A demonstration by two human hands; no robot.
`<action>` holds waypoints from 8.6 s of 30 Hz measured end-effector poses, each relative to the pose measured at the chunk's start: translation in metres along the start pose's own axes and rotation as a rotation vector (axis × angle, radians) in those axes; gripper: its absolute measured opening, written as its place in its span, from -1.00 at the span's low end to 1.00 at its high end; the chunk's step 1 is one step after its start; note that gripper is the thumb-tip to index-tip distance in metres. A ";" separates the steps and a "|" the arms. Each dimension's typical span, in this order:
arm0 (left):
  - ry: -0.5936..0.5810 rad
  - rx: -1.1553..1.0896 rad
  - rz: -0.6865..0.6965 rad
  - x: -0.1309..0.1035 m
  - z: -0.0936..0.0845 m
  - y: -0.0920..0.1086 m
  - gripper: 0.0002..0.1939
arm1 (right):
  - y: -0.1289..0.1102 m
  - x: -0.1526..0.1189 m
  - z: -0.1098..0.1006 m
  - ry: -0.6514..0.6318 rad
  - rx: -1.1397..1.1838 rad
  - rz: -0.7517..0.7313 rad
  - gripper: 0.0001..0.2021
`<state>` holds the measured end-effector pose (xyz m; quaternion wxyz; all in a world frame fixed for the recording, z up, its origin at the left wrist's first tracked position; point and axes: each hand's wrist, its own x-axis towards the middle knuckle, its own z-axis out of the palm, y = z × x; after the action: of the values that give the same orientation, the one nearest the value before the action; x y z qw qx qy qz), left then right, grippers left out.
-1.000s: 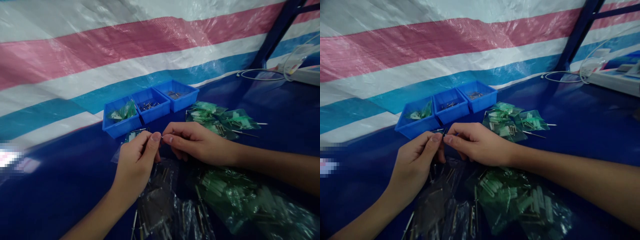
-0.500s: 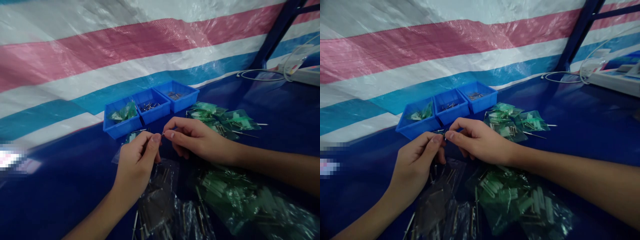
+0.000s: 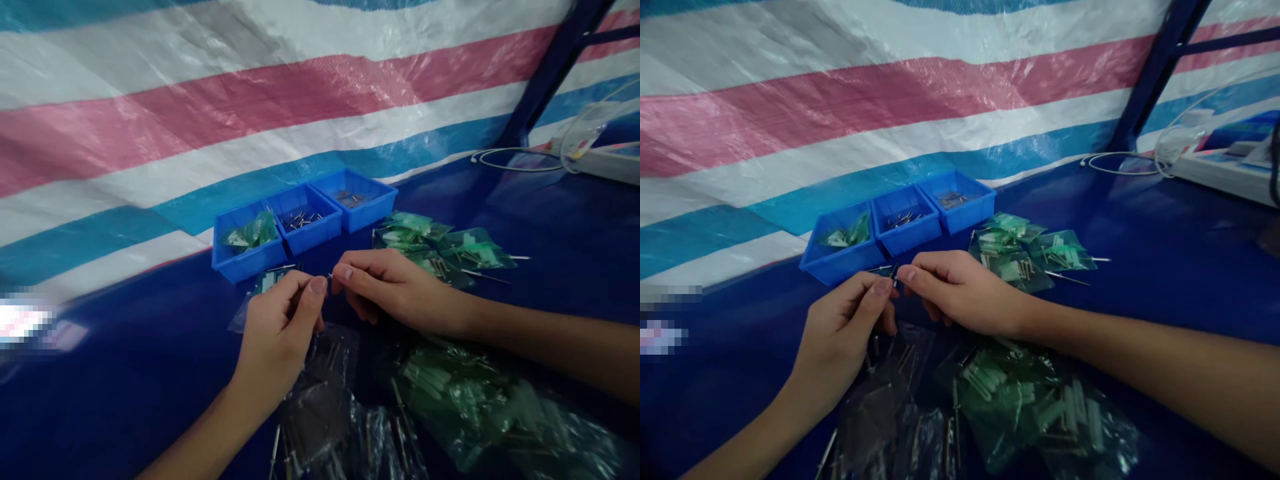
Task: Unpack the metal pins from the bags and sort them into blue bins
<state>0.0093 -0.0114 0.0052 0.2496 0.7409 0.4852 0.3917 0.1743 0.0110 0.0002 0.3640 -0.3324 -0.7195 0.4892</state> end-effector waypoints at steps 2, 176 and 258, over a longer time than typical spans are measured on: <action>0.002 -0.003 -0.003 0.000 -0.001 0.000 -0.71 | 0.000 0.001 0.001 0.006 0.053 0.016 -0.76; 0.067 -0.232 -0.071 0.005 -0.006 -0.007 -0.64 | -0.007 0.024 -0.015 0.043 0.166 0.166 -0.64; 0.218 0.010 -0.003 0.007 -0.008 -0.002 -0.83 | -0.009 0.021 -0.015 -0.027 0.091 0.092 -0.74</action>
<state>0.0032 -0.0045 0.0099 0.1922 0.6944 0.5127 0.4670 0.1753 0.0326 0.0165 0.3462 -0.3415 -0.6855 0.5419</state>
